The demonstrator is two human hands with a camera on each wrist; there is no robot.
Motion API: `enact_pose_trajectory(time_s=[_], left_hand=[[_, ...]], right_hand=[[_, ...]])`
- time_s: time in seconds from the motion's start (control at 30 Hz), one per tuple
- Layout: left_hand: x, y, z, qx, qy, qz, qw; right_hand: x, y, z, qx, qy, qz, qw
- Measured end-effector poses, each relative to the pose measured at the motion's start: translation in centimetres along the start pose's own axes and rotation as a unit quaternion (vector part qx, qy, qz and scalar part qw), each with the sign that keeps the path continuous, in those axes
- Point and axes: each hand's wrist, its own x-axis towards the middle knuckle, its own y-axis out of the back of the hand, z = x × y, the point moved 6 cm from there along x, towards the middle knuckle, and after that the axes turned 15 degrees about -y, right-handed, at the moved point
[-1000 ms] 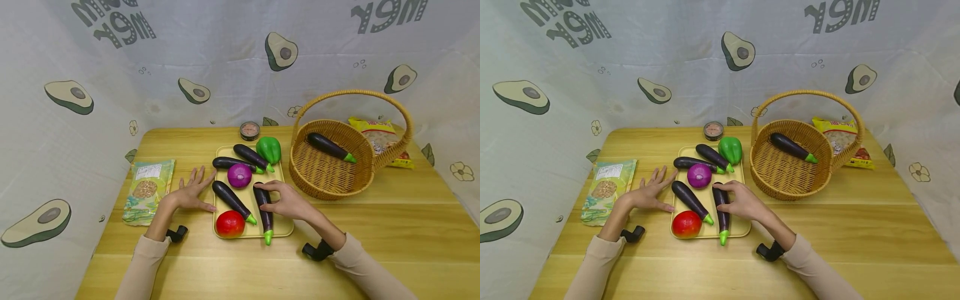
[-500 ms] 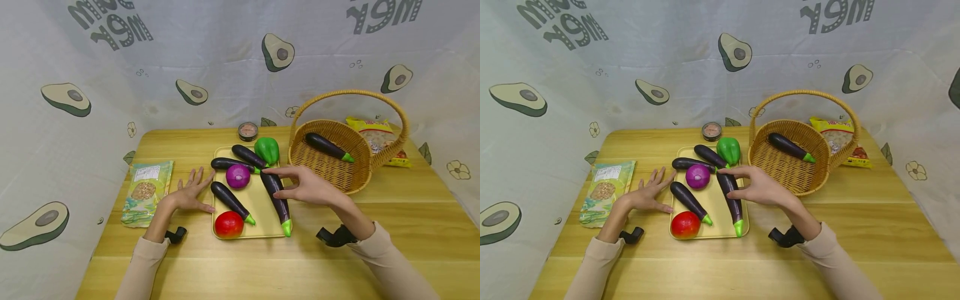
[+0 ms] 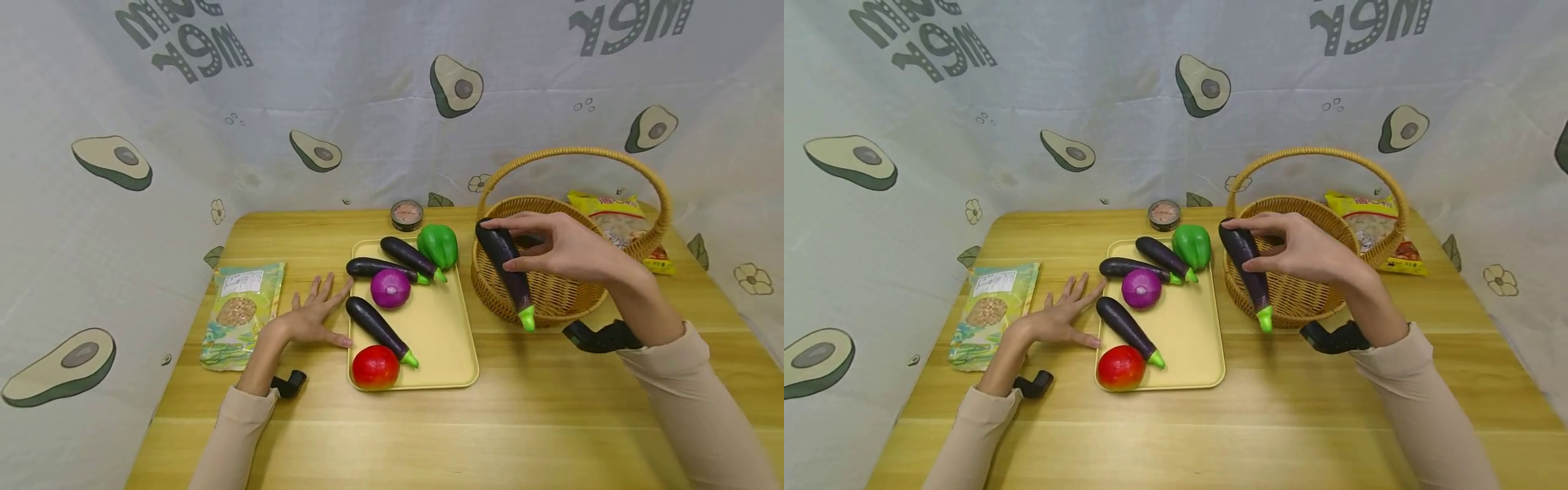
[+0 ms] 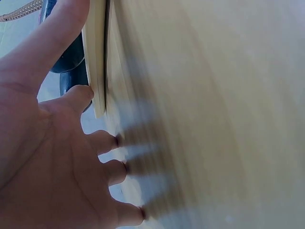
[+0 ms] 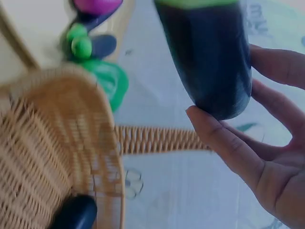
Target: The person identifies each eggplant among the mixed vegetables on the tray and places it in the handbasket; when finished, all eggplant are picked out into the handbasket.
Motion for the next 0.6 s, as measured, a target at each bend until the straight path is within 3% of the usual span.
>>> enact_pose_trajectory(time_s=[0.37, 0.6], left_hand=[[0.0, -0.2, -0.1, -0.002, 0.000, 0.001, 1.0000], [-0.1, -0.1, -0.2, 0.001, 0.001, 0.002, 1.0000]], right_hand=[[3.4, 3.0, 4.4, -0.045, -0.074, 0.010, 0.9962], [5.9, 3.5, 6.4, -0.061, -0.081, 0.023, 0.9946]])
